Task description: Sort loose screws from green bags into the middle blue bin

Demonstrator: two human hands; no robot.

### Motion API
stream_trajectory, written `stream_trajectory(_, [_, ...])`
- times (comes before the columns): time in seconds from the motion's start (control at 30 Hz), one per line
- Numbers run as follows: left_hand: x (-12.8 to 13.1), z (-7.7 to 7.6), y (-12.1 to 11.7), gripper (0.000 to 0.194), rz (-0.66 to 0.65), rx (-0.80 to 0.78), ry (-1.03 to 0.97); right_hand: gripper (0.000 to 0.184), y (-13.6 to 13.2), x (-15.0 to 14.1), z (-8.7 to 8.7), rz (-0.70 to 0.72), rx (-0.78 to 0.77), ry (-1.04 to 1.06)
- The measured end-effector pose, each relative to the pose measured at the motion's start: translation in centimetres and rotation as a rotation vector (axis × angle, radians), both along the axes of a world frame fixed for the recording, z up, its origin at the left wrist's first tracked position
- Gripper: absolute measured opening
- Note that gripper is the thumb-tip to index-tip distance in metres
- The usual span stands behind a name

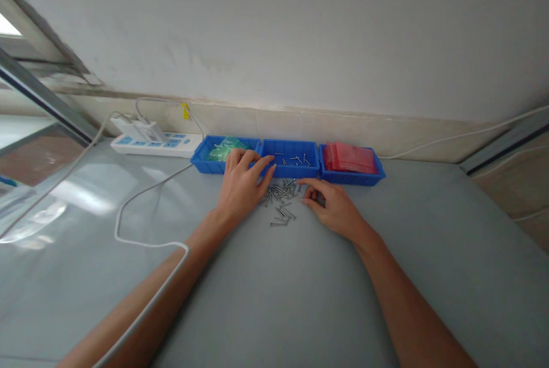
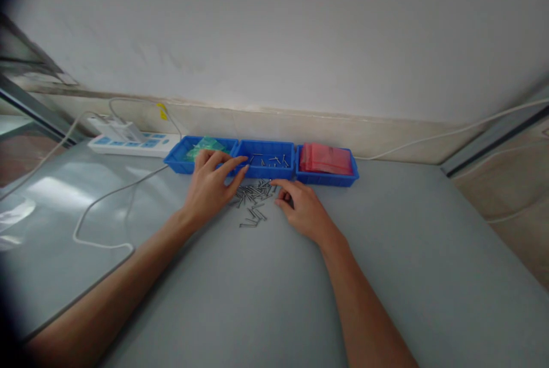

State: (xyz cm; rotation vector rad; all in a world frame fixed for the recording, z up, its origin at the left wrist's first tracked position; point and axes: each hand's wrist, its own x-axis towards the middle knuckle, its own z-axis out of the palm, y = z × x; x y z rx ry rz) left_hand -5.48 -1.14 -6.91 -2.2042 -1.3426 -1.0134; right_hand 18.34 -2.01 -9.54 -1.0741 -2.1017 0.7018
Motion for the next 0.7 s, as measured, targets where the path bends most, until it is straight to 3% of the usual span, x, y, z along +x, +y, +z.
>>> stream_trajectory(0.17, [1.1,0.3,-1.5,0.021,-0.115,-0.02,0.096,0.045,-0.1,-0.2,0.0,0.002,0.104,0.019])
stream_trajectory(0.5, [1.6,0.0,-2.1,0.022,-0.192,-0.069,0.138,0.034,-0.2,-0.1,0.2,-0.04,0.202,-0.037])
stream_trajectory(0.6, [1.6,0.2,-2.3,0.021,-0.199,-0.071,0.133,0.036,-0.2,-0.3,0.2,-0.08,0.215,0.065])
stream_trajectory(0.7, [1.7,0.3,-2.5,0.022,-0.228,-0.087,0.123,0.038,0.0,-0.5,0.3,-0.143,0.109,0.315])
